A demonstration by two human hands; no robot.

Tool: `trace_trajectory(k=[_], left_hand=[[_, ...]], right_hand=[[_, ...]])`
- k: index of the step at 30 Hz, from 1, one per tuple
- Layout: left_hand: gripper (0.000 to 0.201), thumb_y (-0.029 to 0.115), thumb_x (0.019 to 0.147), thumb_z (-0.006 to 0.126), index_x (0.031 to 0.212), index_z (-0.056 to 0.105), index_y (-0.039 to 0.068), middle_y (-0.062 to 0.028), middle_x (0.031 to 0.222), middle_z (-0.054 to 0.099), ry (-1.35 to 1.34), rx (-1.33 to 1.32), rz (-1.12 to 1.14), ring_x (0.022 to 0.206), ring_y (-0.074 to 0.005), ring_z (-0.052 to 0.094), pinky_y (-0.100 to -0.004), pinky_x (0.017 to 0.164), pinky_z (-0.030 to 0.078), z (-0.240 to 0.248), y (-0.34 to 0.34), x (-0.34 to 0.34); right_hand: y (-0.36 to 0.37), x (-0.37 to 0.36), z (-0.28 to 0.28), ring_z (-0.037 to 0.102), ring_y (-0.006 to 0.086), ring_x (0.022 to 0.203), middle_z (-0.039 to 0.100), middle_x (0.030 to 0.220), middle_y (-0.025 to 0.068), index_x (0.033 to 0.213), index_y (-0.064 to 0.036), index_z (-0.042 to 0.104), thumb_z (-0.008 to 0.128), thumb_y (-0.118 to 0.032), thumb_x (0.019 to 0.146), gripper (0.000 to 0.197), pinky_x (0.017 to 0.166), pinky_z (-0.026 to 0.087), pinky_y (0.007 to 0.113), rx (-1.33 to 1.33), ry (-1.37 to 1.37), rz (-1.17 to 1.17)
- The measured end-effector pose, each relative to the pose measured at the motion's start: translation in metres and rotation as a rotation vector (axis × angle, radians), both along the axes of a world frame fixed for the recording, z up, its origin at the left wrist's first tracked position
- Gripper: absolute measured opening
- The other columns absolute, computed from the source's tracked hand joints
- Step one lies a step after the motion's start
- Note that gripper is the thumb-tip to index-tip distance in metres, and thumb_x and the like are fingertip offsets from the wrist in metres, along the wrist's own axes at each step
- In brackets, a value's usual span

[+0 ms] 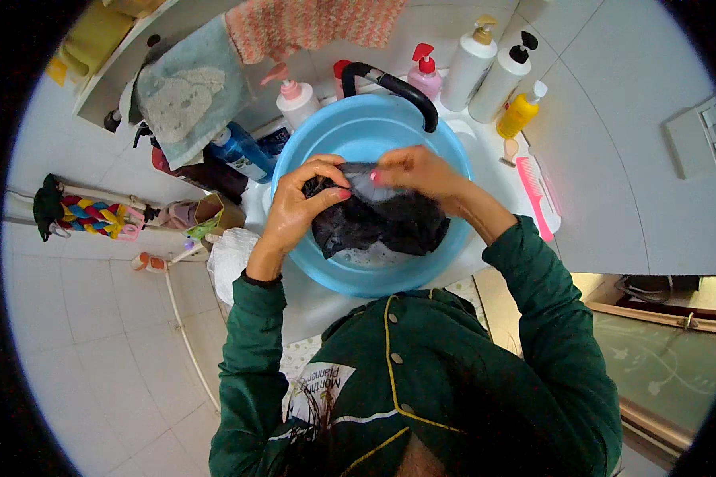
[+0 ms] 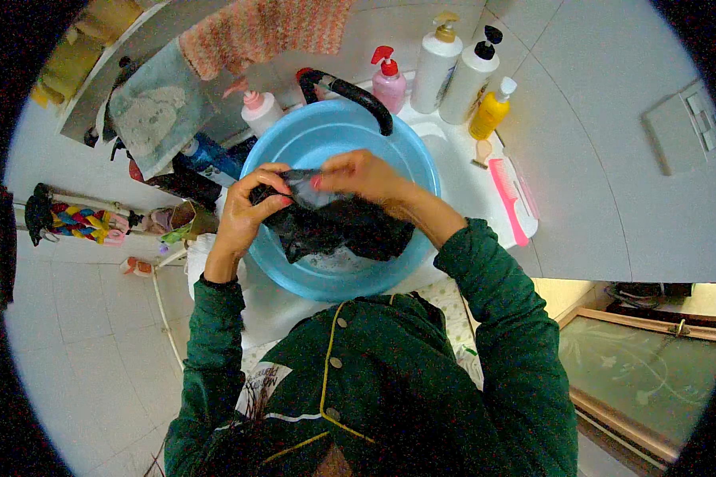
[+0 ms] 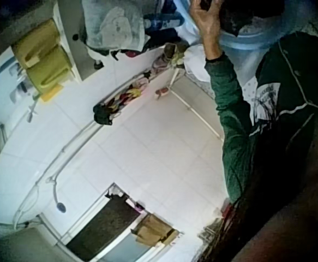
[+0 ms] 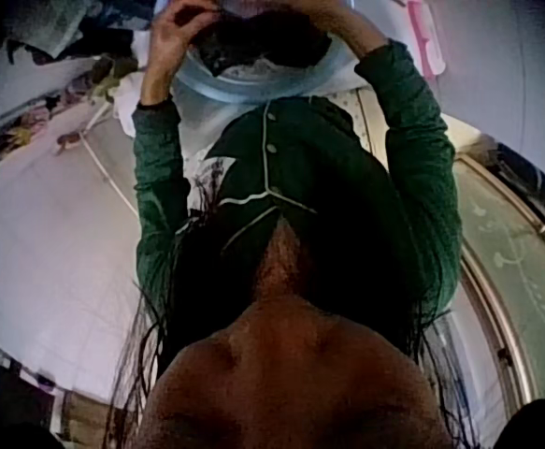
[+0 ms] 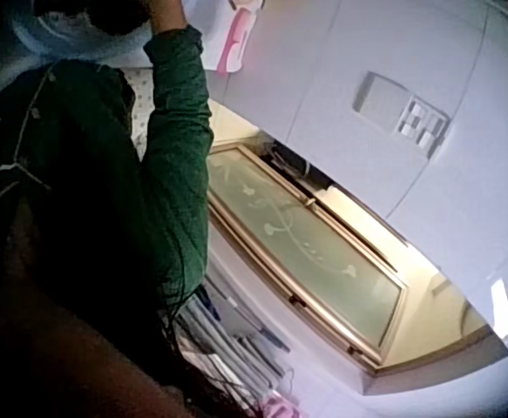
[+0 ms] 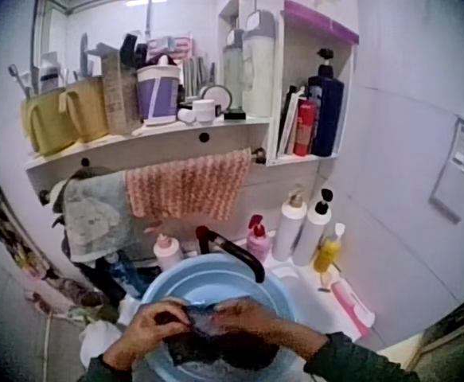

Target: Washing a white and black garment by hand in a basin.

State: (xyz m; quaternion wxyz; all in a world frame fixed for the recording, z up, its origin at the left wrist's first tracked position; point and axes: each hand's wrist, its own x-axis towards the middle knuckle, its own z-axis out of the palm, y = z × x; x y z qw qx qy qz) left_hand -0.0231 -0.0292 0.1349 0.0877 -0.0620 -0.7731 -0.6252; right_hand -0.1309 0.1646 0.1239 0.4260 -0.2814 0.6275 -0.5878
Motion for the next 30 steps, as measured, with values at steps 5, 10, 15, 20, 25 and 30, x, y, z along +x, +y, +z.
trace_trajectory(k=[5,10,15,20,25,30], left_hand=[[0.011,0.012,0.08,0.058,0.087,0.053,0.006,-0.0018,0.086,0.051,-0.311,0.06,-0.013,0.083,-0.0124,0.049,-0.0257,0.078,0.038,-0.023,-0.028,0.013],[0.014,0.02,0.088,0.05,0.095,0.046,0.007,-0.0015,0.088,0.048,-0.324,0.703,0.008,0.082,-0.012,0.05,-0.0282,0.076,0.042,-0.03,-0.017,0.018],[0.012,0.013,0.088,0.05,0.097,0.044,0.008,-0.0041,0.093,0.052,-0.183,0.782,0.164,0.083,-0.0123,0.052,-0.027,0.073,0.044,-0.028,-0.005,0.012],[0.025,0.002,0.082,0.057,0.103,0.044,0.006,-0.0061,0.096,0.053,-0.061,0.654,0.264,0.085,-0.0118,0.052,-0.0232,0.075,0.044,-0.038,0.004,0.005],[0.027,-0.002,0.078,0.06,0.103,0.051,0.001,-0.0083,0.095,0.057,-0.023,0.654,0.375,0.087,-0.0123,0.054,-0.0235,0.077,0.044,-0.041,0.011,0.003],[0.015,0.002,0.081,0.058,0.096,0.056,-0.001,-0.0094,0.097,0.059,-0.112,0.957,0.366,0.084,-0.0139,0.057,-0.0252,0.076,0.046,-0.045,0.026,0.002]], right_hand=[[0.006,-0.012,0.003,0.046,0.0091,0.084,0.053,0.091,-0.0004,0.097,-0.0048,0.054,0.049,-0.029,0.088,0.026,0.076,0.038,0.024,-0.04,0.153,-0.347],[0.001,-0.007,-0.014,0.047,0.014,0.086,0.053,0.092,0.0038,0.102,-0.004,0.053,0.051,-0.033,0.086,0.033,0.078,0.038,0.027,-0.073,-0.08,-0.547],[0.0,0.008,-0.01,0.049,0.0126,0.09,0.053,0.108,0.0076,0.102,-0.0043,0.048,0.071,-0.029,0.068,0.047,0.081,0.038,0.026,0.187,0.358,0.008],[-0.001,0.005,-0.023,0.048,0.0095,0.083,0.053,0.097,0.0048,0.088,-0.0059,0.048,0.062,-0.014,0.073,0.021,0.072,0.04,0.024,0.027,0.068,-0.142],[0.0,0.014,-0.03,0.047,0.0082,0.085,0.051,0.095,0.0038,0.082,-0.0074,0.044,0.05,-0.001,0.074,0.012,0.07,0.04,0.024,-0.132,-0.254,-0.305],[-0.016,0.03,-0.012,0.05,0.013,0.081,0.054,0.091,0.0034,0.093,-0.0053,0.051,0.054,-0.009,0.075,0.019,0.073,0.04,0.027,-0.432,-0.657,-0.345]])
